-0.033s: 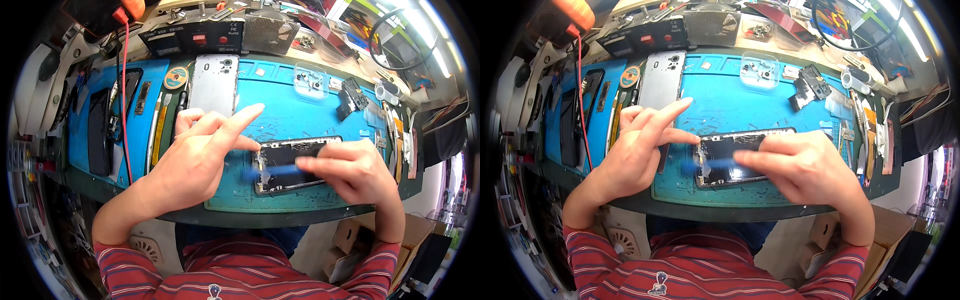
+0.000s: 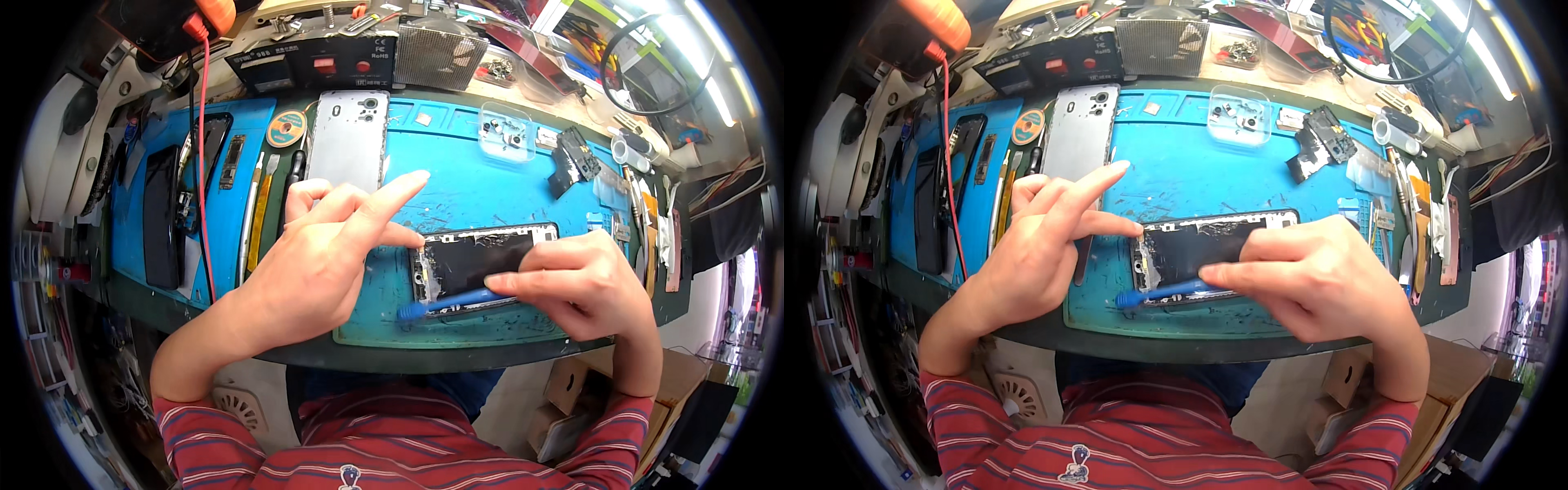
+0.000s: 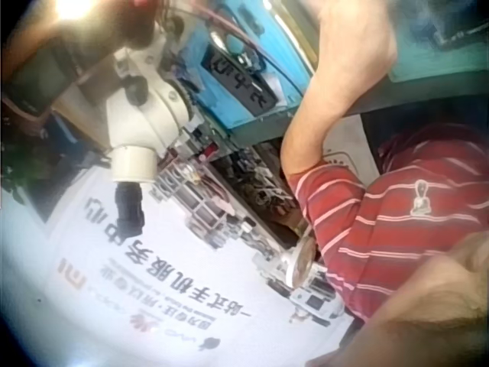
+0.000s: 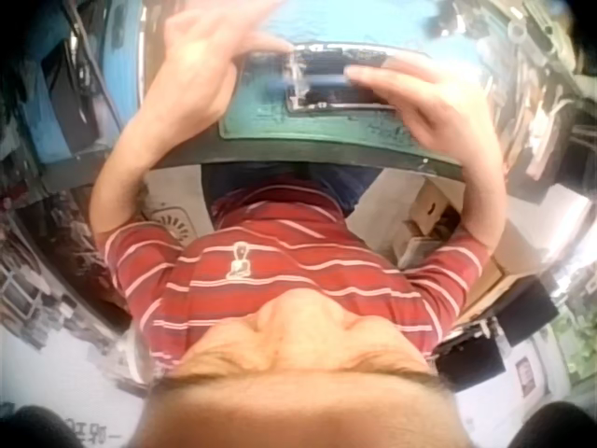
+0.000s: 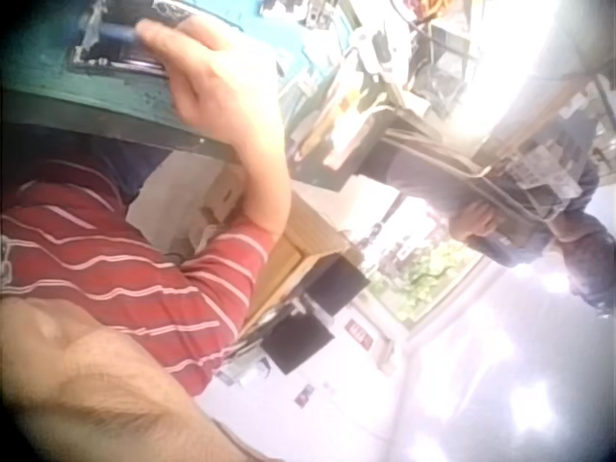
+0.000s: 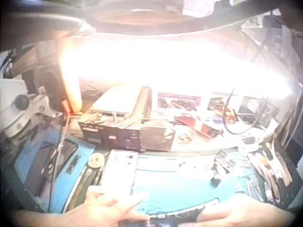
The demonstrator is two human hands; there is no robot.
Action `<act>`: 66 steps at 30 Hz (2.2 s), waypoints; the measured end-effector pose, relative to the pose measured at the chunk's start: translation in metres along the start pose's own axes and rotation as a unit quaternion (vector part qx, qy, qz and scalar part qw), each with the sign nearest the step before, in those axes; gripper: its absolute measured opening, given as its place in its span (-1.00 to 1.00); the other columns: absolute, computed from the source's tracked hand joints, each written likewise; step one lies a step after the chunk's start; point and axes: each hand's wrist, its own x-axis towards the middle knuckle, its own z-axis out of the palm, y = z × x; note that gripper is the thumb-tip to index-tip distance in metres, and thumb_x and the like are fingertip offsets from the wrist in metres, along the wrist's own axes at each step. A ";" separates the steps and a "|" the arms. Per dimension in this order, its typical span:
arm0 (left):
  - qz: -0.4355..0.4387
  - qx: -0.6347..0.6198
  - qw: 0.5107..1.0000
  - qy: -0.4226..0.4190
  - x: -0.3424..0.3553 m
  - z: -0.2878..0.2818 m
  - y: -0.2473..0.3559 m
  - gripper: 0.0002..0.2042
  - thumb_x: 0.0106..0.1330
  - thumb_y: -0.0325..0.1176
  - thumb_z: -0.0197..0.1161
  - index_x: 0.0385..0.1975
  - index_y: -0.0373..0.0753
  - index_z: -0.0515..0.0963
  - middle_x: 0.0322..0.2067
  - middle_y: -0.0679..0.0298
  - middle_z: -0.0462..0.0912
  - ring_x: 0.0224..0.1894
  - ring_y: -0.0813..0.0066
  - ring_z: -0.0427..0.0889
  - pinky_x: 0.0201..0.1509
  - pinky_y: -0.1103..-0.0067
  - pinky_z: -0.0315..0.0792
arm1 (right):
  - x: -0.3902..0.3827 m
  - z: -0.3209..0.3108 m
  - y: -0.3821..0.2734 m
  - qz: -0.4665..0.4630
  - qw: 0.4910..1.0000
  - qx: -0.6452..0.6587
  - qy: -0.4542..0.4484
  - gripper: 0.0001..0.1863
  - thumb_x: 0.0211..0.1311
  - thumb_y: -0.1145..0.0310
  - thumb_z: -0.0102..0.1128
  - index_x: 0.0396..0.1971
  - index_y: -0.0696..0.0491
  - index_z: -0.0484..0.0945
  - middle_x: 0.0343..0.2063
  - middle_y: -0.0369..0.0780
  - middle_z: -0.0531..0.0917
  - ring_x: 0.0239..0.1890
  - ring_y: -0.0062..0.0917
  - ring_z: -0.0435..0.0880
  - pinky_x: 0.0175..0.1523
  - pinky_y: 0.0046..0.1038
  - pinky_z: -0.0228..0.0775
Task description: The person uses a soldering iron to heat and scrape adhesive from the edges of a disassembled smartphone screen. They then use a brush to clean the surface and apply a liquid from a small bottle to the screen edges.
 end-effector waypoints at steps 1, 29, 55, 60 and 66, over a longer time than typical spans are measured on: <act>-0.002 -0.004 1.000 -0.003 -0.001 0.000 0.000 -0.12 0.10 -0.75 0.05 0.61 -0.36 0.25 0.08 0.36 0.88 0.10 0.25 0.57 0.41 0.32 0.12 | 0.001 0.002 0.001 0.007 0.999 -0.024 0.021 -0.54 0.14 0.58 0.42 0.07 -0.04 0.86 -0.43 -0.29 0.70 -0.48 -0.41 0.71 -0.44 -0.38 0.46; 0.005 0.023 1.000 0.000 0.000 -0.001 0.001 -0.13 0.09 -0.77 0.02 0.59 -0.37 0.28 0.07 0.38 0.88 0.08 0.29 0.55 0.41 0.32 0.10 | -0.009 0.002 -0.001 0.006 1.000 -0.015 -0.003 -0.51 0.10 0.57 0.40 0.07 -0.08 0.86 -0.43 -0.34 0.68 -0.51 -0.42 0.69 -0.49 -0.35 0.45; -0.007 0.003 1.000 0.000 0.000 -0.001 0.000 -0.15 0.12 -0.78 -0.03 0.59 -0.34 0.30 0.03 0.32 0.88 0.06 0.34 0.56 0.41 0.37 0.15 | -0.013 0.008 -0.002 0.005 0.994 -0.031 0.107 -0.57 0.08 0.56 0.39 -0.02 -0.02 0.90 -0.46 -0.27 0.73 -0.55 -0.41 0.68 -0.48 -0.42 0.43; -0.066 -0.090 0.991 0.078 0.000 -0.009 -0.004 -0.20 0.20 -0.79 -0.11 0.58 -0.33 0.31 -0.09 0.27 0.87 -0.01 0.49 0.54 0.36 0.45 0.25 | 0.001 0.007 0.005 -0.033 0.985 -0.136 0.098 -0.50 0.02 0.57 0.43 0.05 0.01 0.86 -0.40 -0.25 0.72 -0.46 -0.39 0.70 -0.39 -0.39 0.47; -0.042 -0.032 0.993 0.105 -0.004 -0.007 -0.010 -0.24 0.23 -0.78 -0.10 0.55 -0.31 0.37 -0.17 0.30 0.87 -0.10 0.54 0.54 0.34 0.47 0.20 | 0.003 0.008 0.003 -0.023 0.974 -0.192 0.114 -0.50 -0.01 0.56 0.43 0.04 -0.01 0.86 -0.37 -0.25 0.71 -0.44 -0.38 0.71 -0.36 -0.36 0.51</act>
